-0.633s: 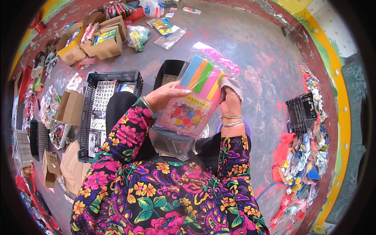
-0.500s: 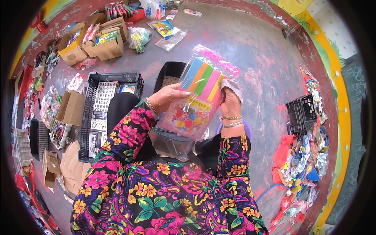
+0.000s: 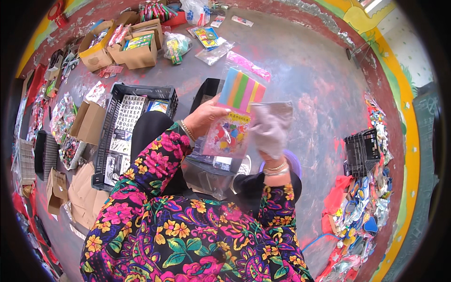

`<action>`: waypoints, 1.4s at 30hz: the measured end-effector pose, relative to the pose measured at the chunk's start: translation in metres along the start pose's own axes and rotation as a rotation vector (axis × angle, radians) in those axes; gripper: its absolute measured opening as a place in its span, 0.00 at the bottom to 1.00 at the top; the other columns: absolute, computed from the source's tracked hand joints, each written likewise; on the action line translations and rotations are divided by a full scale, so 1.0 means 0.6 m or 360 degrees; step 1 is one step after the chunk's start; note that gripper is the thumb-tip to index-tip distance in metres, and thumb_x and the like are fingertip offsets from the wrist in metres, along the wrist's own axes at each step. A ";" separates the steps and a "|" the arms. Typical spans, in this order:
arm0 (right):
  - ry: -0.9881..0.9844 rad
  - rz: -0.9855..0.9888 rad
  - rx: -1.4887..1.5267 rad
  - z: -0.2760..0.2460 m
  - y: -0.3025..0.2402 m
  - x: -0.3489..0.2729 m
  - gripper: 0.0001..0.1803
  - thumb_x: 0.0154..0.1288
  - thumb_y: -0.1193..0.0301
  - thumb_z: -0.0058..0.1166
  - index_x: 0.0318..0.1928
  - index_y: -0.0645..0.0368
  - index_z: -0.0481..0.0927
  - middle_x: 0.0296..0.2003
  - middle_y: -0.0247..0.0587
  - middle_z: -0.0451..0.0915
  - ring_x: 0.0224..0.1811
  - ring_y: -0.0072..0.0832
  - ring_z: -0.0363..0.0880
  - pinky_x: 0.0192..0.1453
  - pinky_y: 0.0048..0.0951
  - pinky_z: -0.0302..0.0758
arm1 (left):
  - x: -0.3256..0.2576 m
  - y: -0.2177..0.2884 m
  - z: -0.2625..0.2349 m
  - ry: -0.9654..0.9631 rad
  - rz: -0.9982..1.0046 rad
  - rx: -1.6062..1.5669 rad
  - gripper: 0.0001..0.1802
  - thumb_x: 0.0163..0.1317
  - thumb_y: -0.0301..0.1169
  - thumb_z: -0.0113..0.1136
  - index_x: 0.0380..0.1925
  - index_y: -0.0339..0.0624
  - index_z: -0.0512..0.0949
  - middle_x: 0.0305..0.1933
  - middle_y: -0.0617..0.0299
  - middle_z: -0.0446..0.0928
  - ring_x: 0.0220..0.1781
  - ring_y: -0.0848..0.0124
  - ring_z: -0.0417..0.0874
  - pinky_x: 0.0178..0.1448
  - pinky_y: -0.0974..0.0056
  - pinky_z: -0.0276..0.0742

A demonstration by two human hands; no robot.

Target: The person sits on the floor and wipes various stationery items, including a black box, a colorful package, and a white plastic container, using a cloth. The person dips the cloth into a purple bowl of water to clean it and then places the cleaned items into a black crate.

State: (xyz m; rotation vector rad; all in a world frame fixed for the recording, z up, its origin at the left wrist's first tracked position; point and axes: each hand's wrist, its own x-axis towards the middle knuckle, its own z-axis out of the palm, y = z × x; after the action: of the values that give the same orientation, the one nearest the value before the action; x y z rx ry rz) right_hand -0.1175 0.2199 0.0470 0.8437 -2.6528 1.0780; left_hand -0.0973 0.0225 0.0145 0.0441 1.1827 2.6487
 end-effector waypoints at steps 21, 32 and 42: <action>-0.0150 -0.0016 0.0674 0.114 0.019 0.017 0.36 0.58 0.59 0.48 0.64 0.62 0.55 0.64 0.45 0.55 0.69 0.32 0.49 0.72 0.32 0.41 | -0.002 -0.038 0.011 -0.0255 -0.0101 0.0217 0.28 0.62 0.29 0.52 0.62 0.45 0.57 0.60 0.64 0.64 0.59 0.73 0.66 0.62 0.67 0.62; 0.0939 0.0416 0.1566 0.009 0.150 0.031 0.19 0.66 0.63 0.42 0.54 0.60 0.67 0.51 0.40 0.70 0.54 0.31 0.68 0.60 0.33 0.64 | -0.015 0.015 0.013 0.0091 -0.0126 -0.0050 0.23 0.57 0.24 0.51 0.55 0.34 0.65 0.52 0.53 0.72 0.52 0.64 0.74 0.56 0.60 0.70; 0.0237 0.0006 0.0198 -0.052 0.075 0.010 0.28 0.53 0.65 0.53 0.55 0.60 0.66 0.50 0.47 0.71 0.53 0.40 0.69 0.59 0.34 0.64 | -0.009 0.023 -0.014 0.0262 0.0033 -0.0626 0.18 0.63 0.34 0.46 0.49 0.32 0.68 0.50 0.49 0.73 0.50 0.58 0.75 0.57 0.54 0.69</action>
State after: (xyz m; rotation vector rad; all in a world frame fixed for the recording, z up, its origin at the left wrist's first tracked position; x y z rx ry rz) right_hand -0.1497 0.2647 0.0446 0.7486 -2.4880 1.2658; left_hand -0.0961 0.0061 0.0194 -0.2349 0.6839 2.8967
